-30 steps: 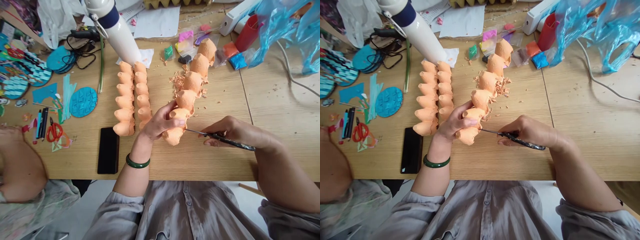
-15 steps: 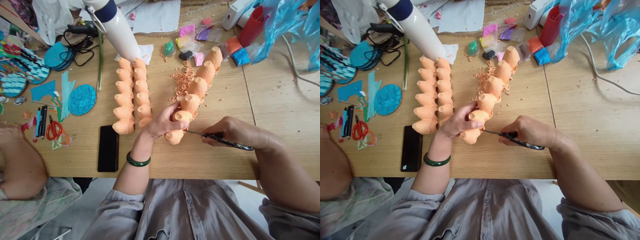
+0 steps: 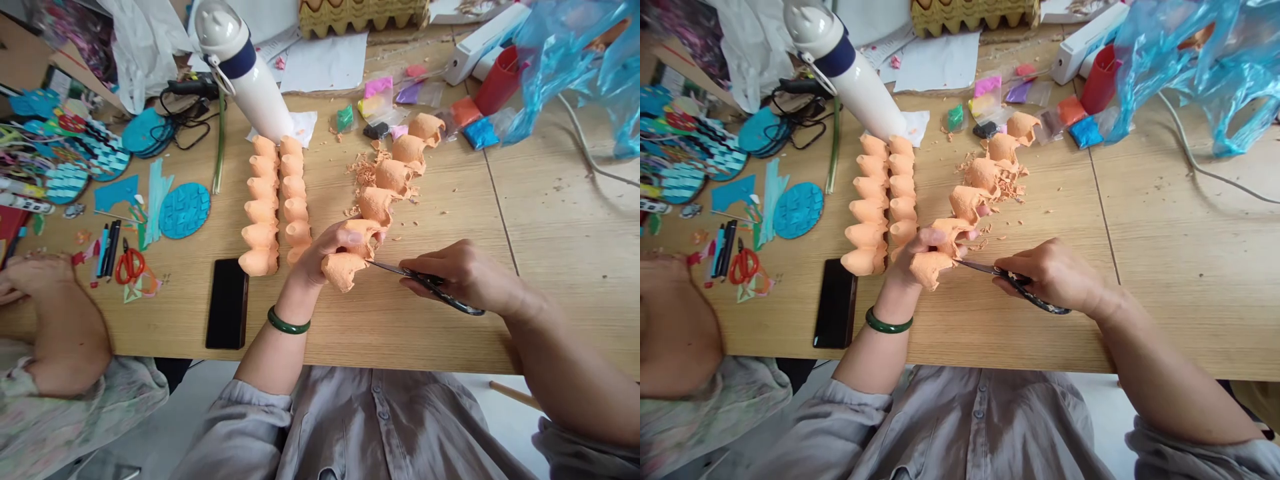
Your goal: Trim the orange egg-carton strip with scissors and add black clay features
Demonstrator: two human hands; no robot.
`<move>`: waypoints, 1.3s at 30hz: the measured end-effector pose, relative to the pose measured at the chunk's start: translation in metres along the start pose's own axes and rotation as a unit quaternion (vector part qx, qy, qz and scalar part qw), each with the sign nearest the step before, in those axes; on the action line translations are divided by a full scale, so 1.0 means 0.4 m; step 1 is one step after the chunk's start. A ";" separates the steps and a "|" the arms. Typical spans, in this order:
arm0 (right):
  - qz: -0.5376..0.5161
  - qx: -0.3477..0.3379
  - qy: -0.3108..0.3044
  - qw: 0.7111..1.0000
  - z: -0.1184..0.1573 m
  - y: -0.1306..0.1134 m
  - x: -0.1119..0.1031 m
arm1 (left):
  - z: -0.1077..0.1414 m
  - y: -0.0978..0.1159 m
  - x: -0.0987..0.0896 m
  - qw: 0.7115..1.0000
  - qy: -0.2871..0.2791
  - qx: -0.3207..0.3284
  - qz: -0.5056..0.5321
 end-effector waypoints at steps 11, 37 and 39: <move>0.180 0.090 0.055 0.978 -0.016 -0.005 0.006 | -0.011 0.012 -0.019 0.989 0.103 0.086 0.054; 0.034 0.374 -0.033 0.926 0.007 0.106 -0.001 | 0.025 0.021 0.011 0.954 0.165 0.239 -0.067; 0.047 0.369 -0.024 0.928 0.004 0.104 0.004 | 0.023 0.014 0.014 0.961 0.151 0.225 -0.048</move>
Point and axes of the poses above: each hand's wrist, its own z-axis away from the middle knuckle, its own x-axis out of the palm, y = z × x, the point moved 7 cm from there along -z, towards the middle knuckle, and after that the axes turned 10 degrees about z, right-handed, at the moved point
